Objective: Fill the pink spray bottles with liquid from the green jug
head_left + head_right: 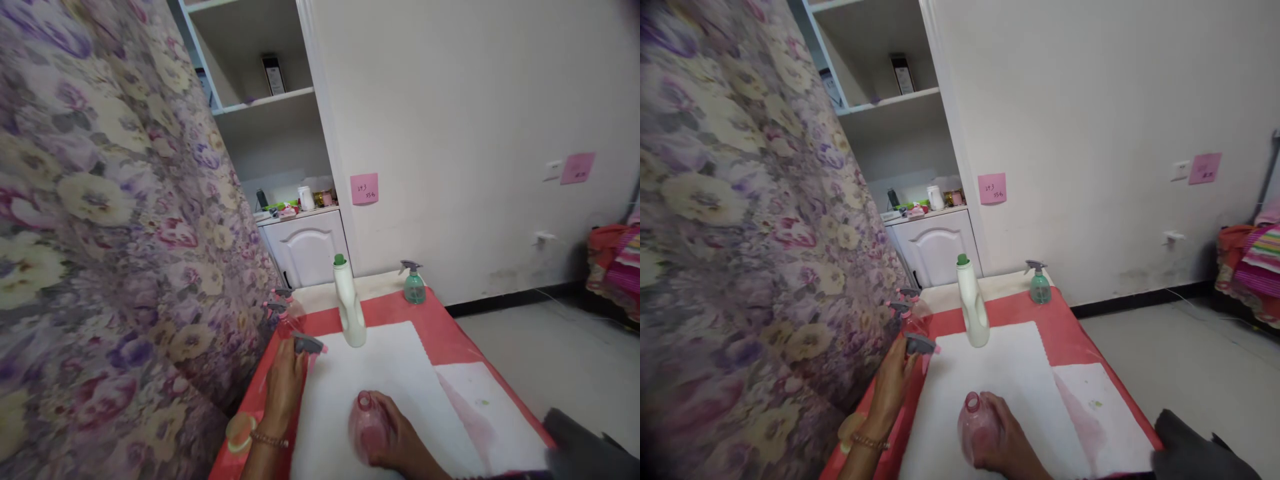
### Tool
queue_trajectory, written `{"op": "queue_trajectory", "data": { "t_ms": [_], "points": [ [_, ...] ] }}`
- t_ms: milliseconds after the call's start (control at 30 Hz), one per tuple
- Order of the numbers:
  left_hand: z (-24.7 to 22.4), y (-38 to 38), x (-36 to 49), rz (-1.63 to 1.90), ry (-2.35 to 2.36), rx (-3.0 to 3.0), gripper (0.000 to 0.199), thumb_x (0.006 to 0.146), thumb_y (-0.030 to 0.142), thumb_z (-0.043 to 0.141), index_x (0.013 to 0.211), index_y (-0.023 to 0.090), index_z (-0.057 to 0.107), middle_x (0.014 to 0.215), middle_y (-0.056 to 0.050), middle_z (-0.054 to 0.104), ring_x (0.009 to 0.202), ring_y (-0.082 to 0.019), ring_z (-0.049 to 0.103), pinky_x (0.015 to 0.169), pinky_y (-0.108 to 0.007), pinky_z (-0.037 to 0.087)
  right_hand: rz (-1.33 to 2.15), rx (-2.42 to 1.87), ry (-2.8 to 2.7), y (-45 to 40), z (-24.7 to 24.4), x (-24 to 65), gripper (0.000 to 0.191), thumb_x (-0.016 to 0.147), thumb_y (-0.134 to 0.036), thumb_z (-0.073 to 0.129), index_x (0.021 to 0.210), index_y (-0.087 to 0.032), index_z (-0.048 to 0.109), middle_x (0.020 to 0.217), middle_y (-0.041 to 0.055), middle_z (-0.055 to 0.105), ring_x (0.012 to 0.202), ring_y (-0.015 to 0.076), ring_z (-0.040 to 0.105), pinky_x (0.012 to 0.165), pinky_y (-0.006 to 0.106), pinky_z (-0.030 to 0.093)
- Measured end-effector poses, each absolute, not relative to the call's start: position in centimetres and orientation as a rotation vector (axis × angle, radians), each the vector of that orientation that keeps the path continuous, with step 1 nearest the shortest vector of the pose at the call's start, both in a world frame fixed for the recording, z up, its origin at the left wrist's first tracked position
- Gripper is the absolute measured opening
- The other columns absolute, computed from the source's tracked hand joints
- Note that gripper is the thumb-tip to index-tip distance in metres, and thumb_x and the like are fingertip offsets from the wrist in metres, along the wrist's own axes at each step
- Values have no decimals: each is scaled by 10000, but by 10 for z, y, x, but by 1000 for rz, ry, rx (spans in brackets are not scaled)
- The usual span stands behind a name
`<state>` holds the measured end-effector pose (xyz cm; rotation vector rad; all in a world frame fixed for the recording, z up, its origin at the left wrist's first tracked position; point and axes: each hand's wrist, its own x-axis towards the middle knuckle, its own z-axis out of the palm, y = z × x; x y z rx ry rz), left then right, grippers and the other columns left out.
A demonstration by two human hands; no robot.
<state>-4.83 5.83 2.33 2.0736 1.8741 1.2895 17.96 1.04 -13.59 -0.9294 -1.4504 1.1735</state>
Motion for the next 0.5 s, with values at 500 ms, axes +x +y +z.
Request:
{"op": "queue_trajectory", "data": {
  "t_ms": [500],
  "points": [
    [-63,115,-81,844,1635,2025,148,612,189,617,738,199,694,832,-49,695,775,-229,614,722,-295,419,1295,-1036,-1394,9,-126,181,673,592,-320,778,1232,-282,575,1240,72,658,1194,355,573,1031,420,452]
  ]
}}
